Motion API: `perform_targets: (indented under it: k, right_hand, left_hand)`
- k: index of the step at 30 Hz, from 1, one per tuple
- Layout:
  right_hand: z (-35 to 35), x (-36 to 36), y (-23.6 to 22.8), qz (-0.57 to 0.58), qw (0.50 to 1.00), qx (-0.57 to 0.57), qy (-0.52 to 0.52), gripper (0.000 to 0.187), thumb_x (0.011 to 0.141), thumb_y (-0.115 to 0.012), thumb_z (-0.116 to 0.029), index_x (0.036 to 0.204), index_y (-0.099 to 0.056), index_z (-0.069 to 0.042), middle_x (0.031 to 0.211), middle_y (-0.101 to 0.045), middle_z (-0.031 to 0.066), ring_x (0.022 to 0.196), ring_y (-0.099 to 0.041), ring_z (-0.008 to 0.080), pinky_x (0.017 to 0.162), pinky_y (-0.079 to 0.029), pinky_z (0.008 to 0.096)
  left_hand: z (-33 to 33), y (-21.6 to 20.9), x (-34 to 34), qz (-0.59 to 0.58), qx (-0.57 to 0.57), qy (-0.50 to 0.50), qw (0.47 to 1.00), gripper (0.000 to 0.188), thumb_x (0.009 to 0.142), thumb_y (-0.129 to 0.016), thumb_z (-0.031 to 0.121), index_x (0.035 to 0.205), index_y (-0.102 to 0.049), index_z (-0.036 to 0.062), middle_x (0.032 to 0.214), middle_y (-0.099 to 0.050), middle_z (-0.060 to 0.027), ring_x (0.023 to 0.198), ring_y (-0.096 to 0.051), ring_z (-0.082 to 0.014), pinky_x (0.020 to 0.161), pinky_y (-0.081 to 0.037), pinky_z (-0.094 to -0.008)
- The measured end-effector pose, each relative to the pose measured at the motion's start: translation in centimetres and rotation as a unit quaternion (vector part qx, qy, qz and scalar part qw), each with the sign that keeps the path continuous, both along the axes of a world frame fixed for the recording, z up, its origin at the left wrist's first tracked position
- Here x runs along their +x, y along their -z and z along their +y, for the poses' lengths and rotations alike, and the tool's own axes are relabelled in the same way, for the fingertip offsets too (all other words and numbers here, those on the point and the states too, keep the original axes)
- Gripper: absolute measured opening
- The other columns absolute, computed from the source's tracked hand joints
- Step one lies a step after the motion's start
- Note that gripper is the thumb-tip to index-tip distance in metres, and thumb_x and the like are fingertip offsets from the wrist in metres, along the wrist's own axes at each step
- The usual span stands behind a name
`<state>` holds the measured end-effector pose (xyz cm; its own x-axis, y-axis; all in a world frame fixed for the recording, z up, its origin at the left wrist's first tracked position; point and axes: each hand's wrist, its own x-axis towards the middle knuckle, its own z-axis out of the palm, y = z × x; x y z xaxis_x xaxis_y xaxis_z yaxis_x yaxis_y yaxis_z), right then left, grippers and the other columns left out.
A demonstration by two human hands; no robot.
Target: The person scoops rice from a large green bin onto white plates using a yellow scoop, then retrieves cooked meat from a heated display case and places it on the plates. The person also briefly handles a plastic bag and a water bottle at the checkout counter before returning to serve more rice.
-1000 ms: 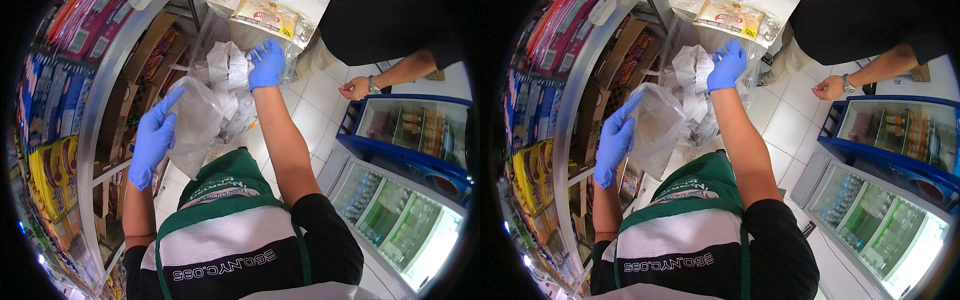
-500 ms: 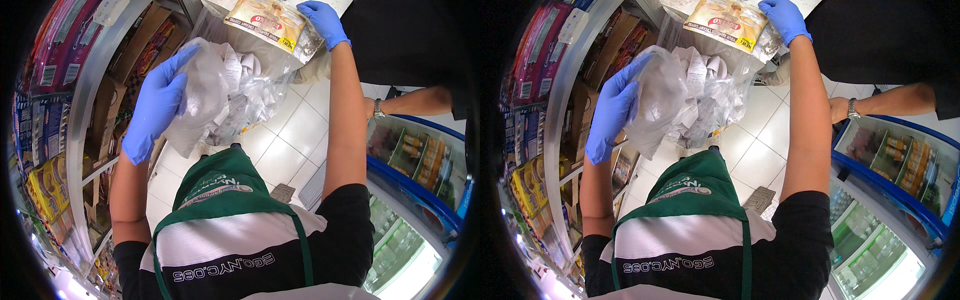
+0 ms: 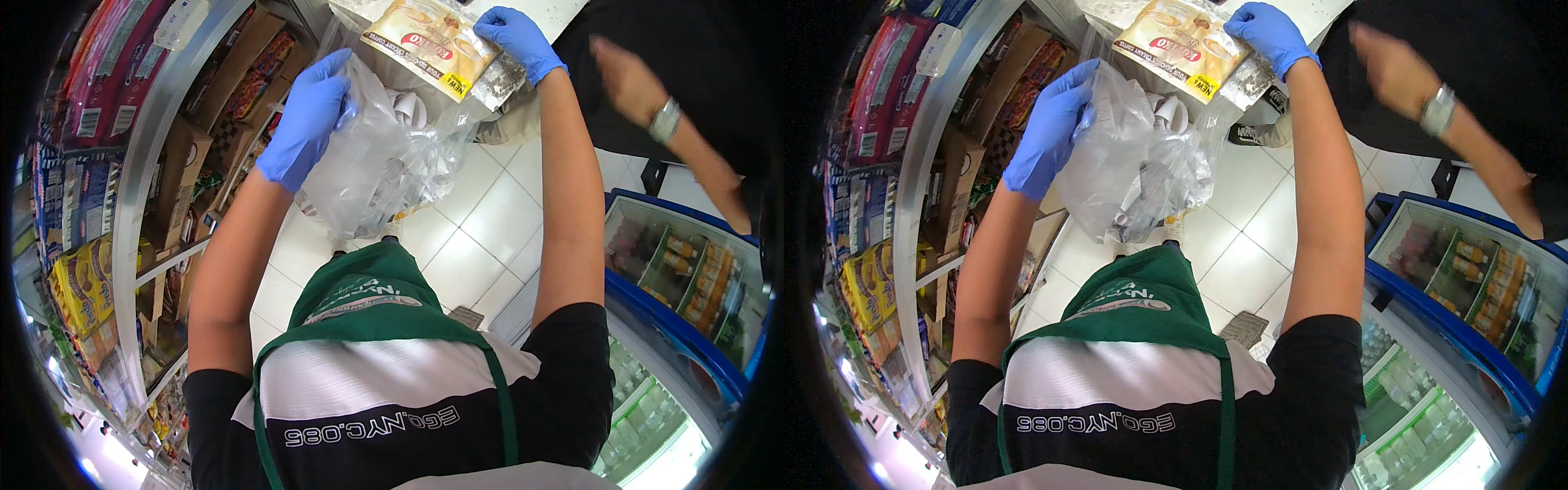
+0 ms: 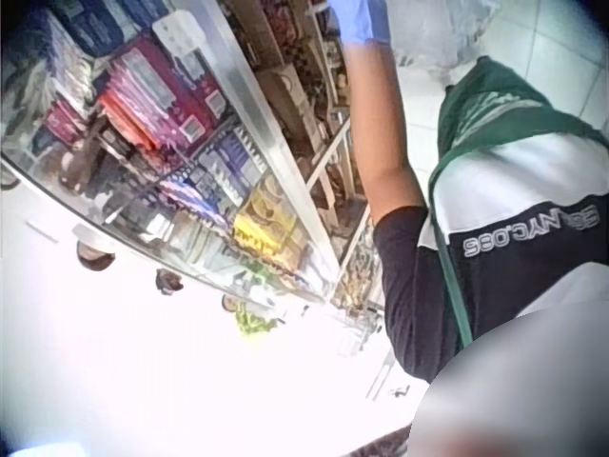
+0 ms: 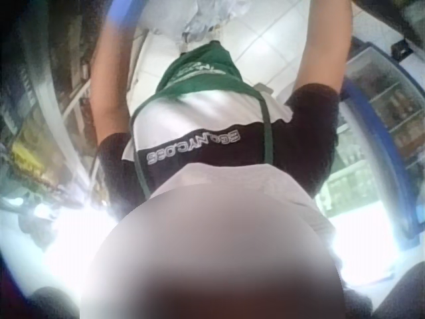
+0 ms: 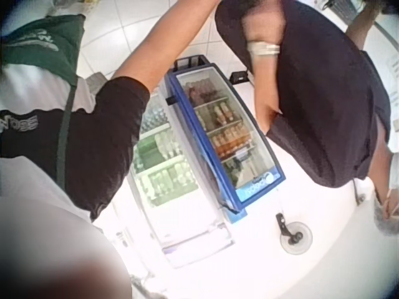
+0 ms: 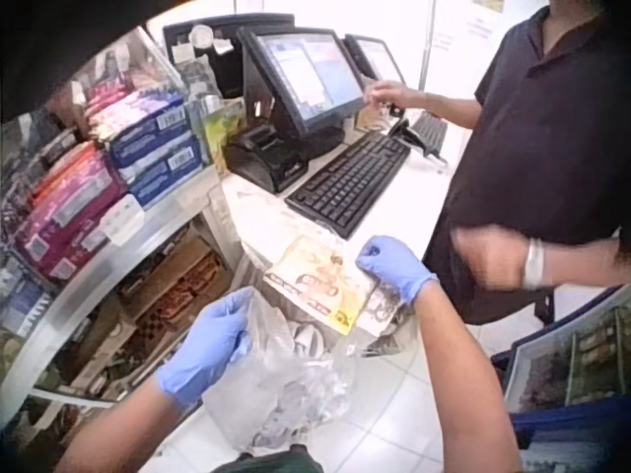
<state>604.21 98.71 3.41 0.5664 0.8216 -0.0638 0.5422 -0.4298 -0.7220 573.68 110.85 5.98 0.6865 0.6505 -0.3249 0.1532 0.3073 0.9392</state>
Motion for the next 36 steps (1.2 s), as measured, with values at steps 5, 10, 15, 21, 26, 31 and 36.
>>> perform_targets:
  k: [5,10,15,21,26,31,36]
  right_hand:
    - [-0.6,0.2,0.7,-0.008,1.0,0.001,-0.015,0.021,0.081,-0.067,-0.02,0.091,-0.069,-0.001,0.081,-0.067,0.0041,0.075,-0.059,0.0117,0.074,-0.047,0.0264]
    - [-1.3,-1.3,0.2,0.066,0.997,0.033,-0.029,0.021,0.078,-0.069,-0.018,0.09,-0.069,0.0,0.078,-0.066,0.0055,0.07,-0.058,0.013,0.07,-0.048,0.0277]
    - [-1.8,-3.3,-1.9,0.144,0.99,0.004,-0.008,0.021,0.079,-0.069,-0.02,0.09,-0.069,-0.003,0.075,-0.064,0.0026,0.067,-0.057,0.0102,0.062,-0.047,0.0255]
    - [-1.8,-3.5,-0.7,0.112,0.992,0.024,-0.047,0.016,0.084,-0.064,-0.022,0.088,-0.067,-0.007,0.076,-0.06,-0.0033,0.067,-0.052,0.0058,0.057,-0.044,0.0236]
    - [-1.1,-3.9,1.2,0.152,0.98,0.114,-0.059,0.015,0.085,-0.062,-0.017,0.087,-0.063,-0.002,0.077,-0.061,0.0017,0.07,-0.054,0.0104,0.065,-0.047,0.027]
    - [-1.3,-5.9,0.3,0.285,0.949,0.134,0.018,0.014,0.086,-0.061,-0.018,0.09,-0.061,-0.004,0.078,-0.06,0.0016,0.069,-0.055,0.0114,0.064,-0.048,0.027]
    - [-1.3,-6.6,0.6,0.322,0.934,0.138,0.074,0.015,0.088,-0.06,-0.021,0.094,-0.061,-0.008,0.077,-0.059,-0.0006,0.066,-0.054,0.0084,0.056,-0.045,0.0248]
  left_hand:
    - [0.5,0.0,2.0,0.014,0.081,-0.004,0.997,0.055,0.082,-0.042,0.001,0.137,-0.04,-0.0004,0.082,-0.061,-0.0101,0.05,-0.054,-0.0107,0.042,-0.039,-0.0244]
    - [1.1,0.2,3.2,0.046,0.149,-0.019,0.988,0.059,0.081,-0.041,-0.001,0.14,-0.038,0.0047,0.089,-0.063,-0.0118,0.052,-0.057,-0.0118,0.042,-0.042,-0.0253]
    - [1.4,-0.3,3.5,0.045,0.21,0.006,0.977,0.064,0.078,-0.04,-0.002,0.138,-0.045,0.018,0.075,-0.058,-0.0054,0.048,-0.047,-0.0072,0.041,-0.038,-0.0223]
    - [0.2,-0.5,4.9,0.007,0.194,0.066,0.979,0.063,0.079,-0.039,-0.001,0.139,-0.044,0.0184,0.078,-0.059,-0.005,0.046,-0.048,-0.0064,0.04,-0.038,-0.0208]
    - [-1.5,-0.5,6.8,-0.058,0.209,0.061,0.974,0.058,0.081,-0.042,-0.001,0.137,-0.044,0.0125,0.094,-0.061,-0.0085,0.064,-0.052,-0.0108,0.054,-0.042,-0.0242]
    - [-3.8,0.0,6.7,-0.103,0.172,0.048,0.978,0.065,0.079,-0.036,-0.003,0.142,-0.037,0.0147,0.105,-0.06,-0.012,0.048,-0.051,-0.007,0.039,-0.039,-0.0209]
    - [-5.0,0.3,6.2,-0.13,0.135,0.044,0.981,0.066,0.08,-0.034,-0.005,0.144,-0.032,0.0121,0.117,-0.056,-0.0129,0.049,-0.052,-0.0069,0.037,-0.037,-0.0208]
